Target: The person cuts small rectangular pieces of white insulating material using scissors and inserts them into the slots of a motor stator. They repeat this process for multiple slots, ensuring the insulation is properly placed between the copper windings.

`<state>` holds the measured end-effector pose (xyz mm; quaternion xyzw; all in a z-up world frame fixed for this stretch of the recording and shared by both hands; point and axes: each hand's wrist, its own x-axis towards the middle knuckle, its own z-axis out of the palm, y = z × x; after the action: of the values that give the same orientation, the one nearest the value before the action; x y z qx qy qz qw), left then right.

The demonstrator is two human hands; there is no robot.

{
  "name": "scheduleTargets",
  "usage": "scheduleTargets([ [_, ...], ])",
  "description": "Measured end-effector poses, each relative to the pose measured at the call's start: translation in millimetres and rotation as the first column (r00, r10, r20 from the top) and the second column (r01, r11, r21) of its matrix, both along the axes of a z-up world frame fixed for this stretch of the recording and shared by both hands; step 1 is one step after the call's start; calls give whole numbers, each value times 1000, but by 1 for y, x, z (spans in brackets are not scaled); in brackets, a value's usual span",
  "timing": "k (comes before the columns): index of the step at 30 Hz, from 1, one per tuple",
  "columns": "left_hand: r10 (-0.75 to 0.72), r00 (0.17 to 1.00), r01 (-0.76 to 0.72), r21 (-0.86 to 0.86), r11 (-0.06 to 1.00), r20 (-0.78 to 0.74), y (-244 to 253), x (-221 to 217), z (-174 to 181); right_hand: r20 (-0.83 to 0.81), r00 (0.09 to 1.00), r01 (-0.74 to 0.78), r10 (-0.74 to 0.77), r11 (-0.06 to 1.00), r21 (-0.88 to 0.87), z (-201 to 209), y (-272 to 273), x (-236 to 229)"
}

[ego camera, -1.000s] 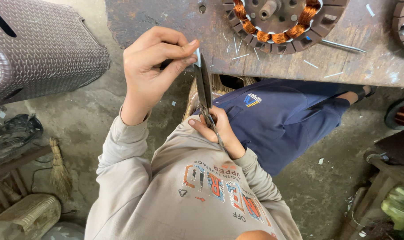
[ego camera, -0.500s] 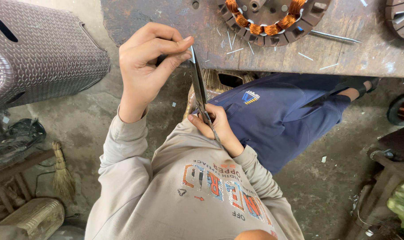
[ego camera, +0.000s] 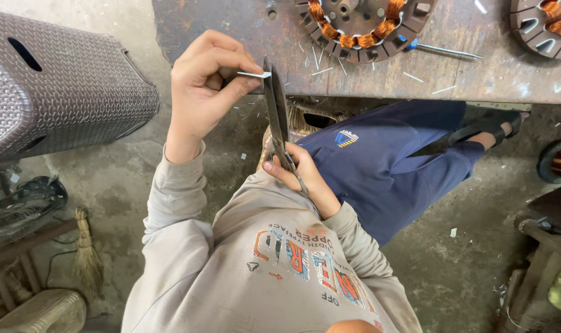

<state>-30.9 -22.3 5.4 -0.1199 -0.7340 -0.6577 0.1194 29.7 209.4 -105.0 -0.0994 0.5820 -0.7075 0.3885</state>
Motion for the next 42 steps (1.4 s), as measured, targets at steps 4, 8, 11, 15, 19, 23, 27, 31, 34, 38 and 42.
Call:
scheduleTargets([
  [4, -20, 994, 0, 190, 982, 103, 5, 1, -1, -28, 1000, -3, 3, 1000, -10, 2, 3, 1],
  [8, 25, 997, -30, 64, 998, 77, 8, 1, 0, -41, 999, -7, 6, 1000, -15, 5, 5, 2],
  [11, 37, 997, -39, 33, 999, 64, 11, 1, -2, -4, 1000, -14, 13, 999, -38, 5, 6, 3],
  [15, 69, 995, -75, 82, 994, 75, 16, -1, 0, 1, 1000, -15, 16, 995, -95, 5, 5, 4],
  [19, 113, 990, -113, -1, 994, 81, 20, 0, 4, -23, 1000, -15, 13, 995, -102, 7, 6, 3],
  [23, 74, 990, -78, 26, 997, 116, 16, -1, 7, -78, 997, -16, 6, 993, -118, 2, 8, 3],
  [27, 65, 986, -76, 66, 995, 155, 12, -2, 4, -81, 997, 7, -18, 991, -130, -6, 8, 4],
  [31, 35, 992, -41, 42, 998, 123, 9, -3, 2, -67, 997, 43, -45, 998, -35, -10, 6, 7],
  [34, 40, 995, -41, 13, 999, 92, 6, -2, 2, -116, 991, 68, -62, 997, 45, -11, 4, 8],
  [38, 35, 996, -35, 1, 999, 82, 4, -2, 3, -140, 986, 92, -85, 995, 45, -12, 3, 8],
  [42, 52, 996, -51, -20, 999, 72, 5, -2, 5, -206, 971, 140, -119, 986, 92, -14, 1, 10],
])
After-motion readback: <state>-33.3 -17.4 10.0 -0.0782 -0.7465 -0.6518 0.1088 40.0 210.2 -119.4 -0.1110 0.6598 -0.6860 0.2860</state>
